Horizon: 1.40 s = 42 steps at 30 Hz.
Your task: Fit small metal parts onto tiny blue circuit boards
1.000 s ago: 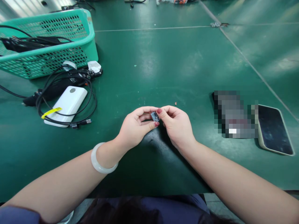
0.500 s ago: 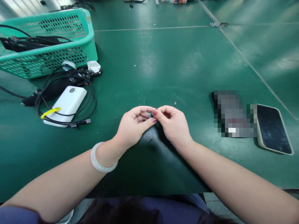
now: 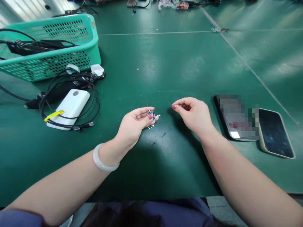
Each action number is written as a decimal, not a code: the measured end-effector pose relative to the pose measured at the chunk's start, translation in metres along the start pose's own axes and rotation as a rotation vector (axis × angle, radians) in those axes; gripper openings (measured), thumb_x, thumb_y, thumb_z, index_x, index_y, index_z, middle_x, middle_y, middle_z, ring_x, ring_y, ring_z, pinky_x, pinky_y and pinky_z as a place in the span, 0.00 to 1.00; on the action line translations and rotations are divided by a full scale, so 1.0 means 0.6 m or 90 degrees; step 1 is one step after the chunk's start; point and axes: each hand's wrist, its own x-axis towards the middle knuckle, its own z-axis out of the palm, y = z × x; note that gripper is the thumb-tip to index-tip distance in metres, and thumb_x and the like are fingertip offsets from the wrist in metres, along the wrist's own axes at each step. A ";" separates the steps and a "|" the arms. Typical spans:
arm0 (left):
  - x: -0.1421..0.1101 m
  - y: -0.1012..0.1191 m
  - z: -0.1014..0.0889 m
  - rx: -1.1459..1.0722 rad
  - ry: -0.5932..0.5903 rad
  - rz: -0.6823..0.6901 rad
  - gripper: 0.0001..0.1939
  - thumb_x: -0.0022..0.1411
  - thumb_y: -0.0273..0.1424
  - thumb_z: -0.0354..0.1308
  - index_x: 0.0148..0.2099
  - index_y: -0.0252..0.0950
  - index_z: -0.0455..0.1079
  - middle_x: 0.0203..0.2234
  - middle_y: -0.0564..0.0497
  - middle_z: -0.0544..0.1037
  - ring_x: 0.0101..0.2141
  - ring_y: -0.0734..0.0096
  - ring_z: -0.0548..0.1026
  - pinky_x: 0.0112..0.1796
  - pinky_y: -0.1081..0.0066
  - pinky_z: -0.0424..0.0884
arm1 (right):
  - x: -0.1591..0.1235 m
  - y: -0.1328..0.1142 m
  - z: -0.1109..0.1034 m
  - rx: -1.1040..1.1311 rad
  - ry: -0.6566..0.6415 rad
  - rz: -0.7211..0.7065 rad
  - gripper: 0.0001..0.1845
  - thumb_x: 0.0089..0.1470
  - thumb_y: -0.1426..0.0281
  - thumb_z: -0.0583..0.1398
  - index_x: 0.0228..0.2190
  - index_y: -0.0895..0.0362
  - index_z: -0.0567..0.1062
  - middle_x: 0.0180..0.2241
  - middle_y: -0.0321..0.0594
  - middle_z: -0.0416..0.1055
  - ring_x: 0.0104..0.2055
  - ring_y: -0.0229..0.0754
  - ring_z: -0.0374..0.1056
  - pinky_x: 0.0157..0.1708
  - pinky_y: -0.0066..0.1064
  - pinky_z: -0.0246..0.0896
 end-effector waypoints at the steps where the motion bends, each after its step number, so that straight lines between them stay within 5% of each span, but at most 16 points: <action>1: 0.000 0.000 0.000 -0.009 0.001 -0.004 0.15 0.49 0.29 0.69 0.42 0.34 0.76 0.30 0.50 0.81 0.34 0.71 0.80 0.42 0.69 0.76 | -0.003 -0.002 0.003 0.002 -0.009 -0.023 0.04 0.48 0.68 0.64 0.25 0.54 0.79 0.24 0.34 0.72 0.25 0.35 0.60 0.29 0.32 0.55; 7: 0.001 -0.004 -0.003 -0.024 -0.004 0.022 0.17 0.49 0.32 0.69 0.43 0.36 0.77 0.36 0.48 0.81 0.37 0.69 0.80 0.46 0.67 0.75 | -0.025 -0.025 0.017 0.045 -0.052 -0.103 0.06 0.52 0.67 0.63 0.27 0.53 0.80 0.27 0.36 0.73 0.27 0.36 0.63 0.28 0.31 0.56; 15: 0.003 -0.011 -0.004 -0.015 -0.039 0.080 0.15 0.47 0.31 0.71 0.40 0.38 0.78 0.30 0.52 0.81 0.32 0.76 0.78 0.38 0.75 0.76 | -0.042 -0.042 0.025 0.098 -0.079 -0.148 0.08 0.49 0.65 0.66 0.32 0.54 0.81 0.24 0.34 0.70 0.23 0.33 0.57 0.26 0.29 0.55; 22: -0.003 -0.008 -0.004 0.086 -0.075 0.127 0.12 0.52 0.28 0.67 0.41 0.39 0.79 0.32 0.51 0.81 0.31 0.76 0.76 0.36 0.74 0.74 | -0.050 -0.051 0.023 0.138 -0.072 -0.121 0.05 0.50 0.67 0.66 0.30 0.53 0.82 0.26 0.35 0.73 0.24 0.33 0.60 0.26 0.29 0.56; 28: 0.000 -0.008 -0.004 0.077 -0.121 0.142 0.14 0.51 0.23 0.67 0.41 0.41 0.79 0.37 0.51 0.81 0.38 0.73 0.78 0.45 0.71 0.74 | -0.053 -0.054 0.021 0.165 -0.057 -0.116 0.03 0.50 0.68 0.66 0.27 0.52 0.82 0.26 0.34 0.73 0.26 0.34 0.63 0.27 0.29 0.57; 42: -0.001 -0.006 -0.004 0.082 -0.118 0.155 0.13 0.48 0.22 0.67 0.38 0.40 0.80 0.31 0.53 0.78 0.33 0.78 0.75 0.39 0.75 0.75 | -0.058 -0.053 0.027 0.253 -0.077 -0.047 0.03 0.48 0.68 0.66 0.25 0.53 0.81 0.27 0.35 0.74 0.29 0.36 0.66 0.30 0.32 0.59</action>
